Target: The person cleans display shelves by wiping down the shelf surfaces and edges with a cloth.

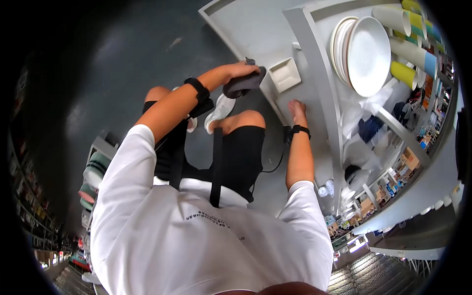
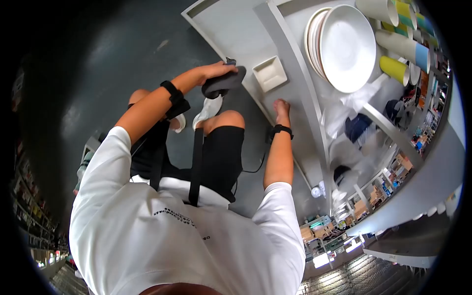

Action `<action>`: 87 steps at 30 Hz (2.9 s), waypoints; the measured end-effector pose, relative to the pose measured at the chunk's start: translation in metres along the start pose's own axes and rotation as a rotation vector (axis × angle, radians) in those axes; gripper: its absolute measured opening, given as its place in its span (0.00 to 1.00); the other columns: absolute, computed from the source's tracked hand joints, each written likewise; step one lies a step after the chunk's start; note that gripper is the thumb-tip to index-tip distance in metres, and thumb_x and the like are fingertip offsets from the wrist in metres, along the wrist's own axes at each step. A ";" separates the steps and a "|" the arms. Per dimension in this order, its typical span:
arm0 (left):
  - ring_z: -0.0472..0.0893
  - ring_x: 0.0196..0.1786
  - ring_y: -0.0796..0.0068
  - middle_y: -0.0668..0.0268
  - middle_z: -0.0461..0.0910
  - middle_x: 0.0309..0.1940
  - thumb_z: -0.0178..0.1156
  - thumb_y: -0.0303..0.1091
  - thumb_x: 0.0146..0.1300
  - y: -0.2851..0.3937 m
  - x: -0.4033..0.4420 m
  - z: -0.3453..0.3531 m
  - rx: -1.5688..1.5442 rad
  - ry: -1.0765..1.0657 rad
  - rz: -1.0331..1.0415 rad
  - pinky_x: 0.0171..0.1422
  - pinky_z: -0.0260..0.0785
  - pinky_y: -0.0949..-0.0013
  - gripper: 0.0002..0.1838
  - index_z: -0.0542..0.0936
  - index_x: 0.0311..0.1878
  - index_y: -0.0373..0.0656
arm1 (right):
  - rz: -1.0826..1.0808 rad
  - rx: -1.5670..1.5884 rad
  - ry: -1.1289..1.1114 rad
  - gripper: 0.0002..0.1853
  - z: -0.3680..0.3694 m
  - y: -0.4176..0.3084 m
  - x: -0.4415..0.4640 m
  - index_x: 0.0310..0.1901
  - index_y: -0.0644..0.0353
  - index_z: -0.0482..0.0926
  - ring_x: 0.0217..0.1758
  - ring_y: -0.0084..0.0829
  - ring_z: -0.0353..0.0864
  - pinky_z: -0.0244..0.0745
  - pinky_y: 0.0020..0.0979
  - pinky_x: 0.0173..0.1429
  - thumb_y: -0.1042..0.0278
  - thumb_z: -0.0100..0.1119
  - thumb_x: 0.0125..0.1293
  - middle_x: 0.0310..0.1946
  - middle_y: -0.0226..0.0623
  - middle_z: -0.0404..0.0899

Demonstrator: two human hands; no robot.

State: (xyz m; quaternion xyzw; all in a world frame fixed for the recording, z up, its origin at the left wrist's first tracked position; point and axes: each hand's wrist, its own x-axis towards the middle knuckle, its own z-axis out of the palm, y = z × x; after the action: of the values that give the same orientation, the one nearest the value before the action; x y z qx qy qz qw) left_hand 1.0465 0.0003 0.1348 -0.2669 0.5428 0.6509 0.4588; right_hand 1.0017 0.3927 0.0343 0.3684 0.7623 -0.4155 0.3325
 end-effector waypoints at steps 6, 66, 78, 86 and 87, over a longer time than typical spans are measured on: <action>0.80 0.51 0.56 0.53 0.77 0.52 0.59 0.38 0.55 -0.037 0.080 -0.056 0.477 0.187 0.451 0.54 0.72 0.57 0.33 0.72 0.67 0.44 | 0.023 0.285 -0.094 0.24 0.026 0.010 0.044 0.63 0.69 0.71 0.64 0.48 0.76 0.72 0.46 0.67 0.59 0.48 0.74 0.65 0.54 0.71; 0.77 0.54 0.45 0.54 0.78 0.48 0.57 0.13 0.52 -0.018 0.072 -0.200 1.037 1.119 1.019 0.54 0.75 0.50 0.26 0.79 0.55 0.49 | -1.473 -0.353 0.135 0.26 0.226 -0.183 0.028 0.64 0.58 0.71 0.66 0.49 0.73 0.71 0.41 0.67 0.69 0.61 0.64 0.61 0.46 0.73; 0.83 0.53 0.41 0.45 0.84 0.46 0.58 0.17 0.54 -0.015 0.061 -0.188 0.823 0.658 0.622 0.53 0.76 0.51 0.33 0.67 0.65 0.46 | -1.598 -0.709 -0.344 0.34 0.400 -0.185 0.003 0.69 0.54 0.66 0.67 0.50 0.72 0.74 0.43 0.68 0.65 0.68 0.62 0.68 0.47 0.67; 0.82 0.51 0.45 0.48 0.84 0.46 0.57 0.28 0.58 -0.020 0.064 -0.201 0.855 0.932 0.679 0.52 0.75 0.51 0.21 0.78 0.57 0.46 | -1.534 -0.498 -0.441 0.27 0.376 -0.160 -0.001 0.59 0.59 0.71 0.55 0.52 0.79 0.76 0.45 0.57 0.77 0.64 0.55 0.54 0.48 0.77; 0.82 0.51 0.45 0.48 0.84 0.46 0.57 0.28 0.58 -0.022 0.069 -0.196 0.850 0.937 0.684 0.52 0.75 0.51 0.21 0.78 0.57 0.46 | -1.586 -0.505 -0.443 0.26 0.371 -0.158 0.004 0.57 0.59 0.71 0.53 0.54 0.80 0.75 0.46 0.55 0.78 0.62 0.54 0.51 0.49 0.78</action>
State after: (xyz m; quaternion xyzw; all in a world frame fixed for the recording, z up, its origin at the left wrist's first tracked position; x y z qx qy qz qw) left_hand 1.0064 -0.1650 0.0136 -0.1314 0.9424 0.3075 0.0123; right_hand 0.9421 0.0072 -0.0689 -0.4474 0.7815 -0.4054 0.1572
